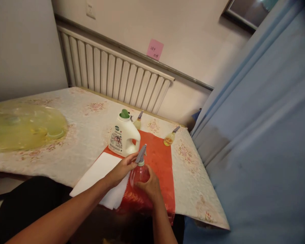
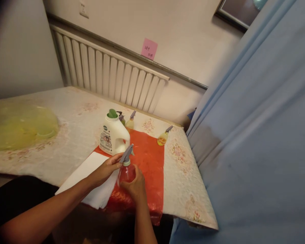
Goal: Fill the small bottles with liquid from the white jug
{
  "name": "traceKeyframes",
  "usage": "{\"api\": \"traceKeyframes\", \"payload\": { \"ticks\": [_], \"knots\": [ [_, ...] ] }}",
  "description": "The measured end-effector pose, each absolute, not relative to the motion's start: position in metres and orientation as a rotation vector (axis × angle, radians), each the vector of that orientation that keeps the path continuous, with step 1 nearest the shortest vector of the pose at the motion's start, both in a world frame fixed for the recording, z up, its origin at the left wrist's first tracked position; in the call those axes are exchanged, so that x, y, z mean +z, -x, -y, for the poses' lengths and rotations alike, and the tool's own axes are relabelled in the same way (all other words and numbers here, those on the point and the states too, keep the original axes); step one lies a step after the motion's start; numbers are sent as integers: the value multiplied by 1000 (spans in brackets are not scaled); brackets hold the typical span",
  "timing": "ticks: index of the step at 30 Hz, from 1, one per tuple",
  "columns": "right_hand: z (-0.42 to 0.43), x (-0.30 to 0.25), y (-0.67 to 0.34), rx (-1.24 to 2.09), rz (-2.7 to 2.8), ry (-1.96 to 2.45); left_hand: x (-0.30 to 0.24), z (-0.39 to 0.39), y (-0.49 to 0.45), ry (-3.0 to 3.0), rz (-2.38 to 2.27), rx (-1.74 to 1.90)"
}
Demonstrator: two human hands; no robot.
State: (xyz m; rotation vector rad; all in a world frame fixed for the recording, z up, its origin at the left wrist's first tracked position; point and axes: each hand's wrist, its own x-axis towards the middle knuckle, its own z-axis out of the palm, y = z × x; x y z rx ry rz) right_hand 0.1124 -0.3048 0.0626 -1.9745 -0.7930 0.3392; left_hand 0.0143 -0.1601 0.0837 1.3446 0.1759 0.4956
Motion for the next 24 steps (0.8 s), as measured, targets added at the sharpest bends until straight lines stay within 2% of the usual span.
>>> {"api": "traceKeyframes", "payload": {
  "ticks": [7, 11, 16, 24],
  "knots": [
    [293, 51, -174, 227, 673, 1917, 6, 112, 12, -2006, -592, 594],
    [267, 51, -214, 215, 657, 1849, -38, 82, 32, -2485, -599, 794],
    [215, 49, -252, 157, 736, 1785, -50, 79, 39, -2850, -528, 862],
    [121, 38, -273, 123, 872, 1735, -61, 80, 44, -3008, -568, 1081]
  ]
}}
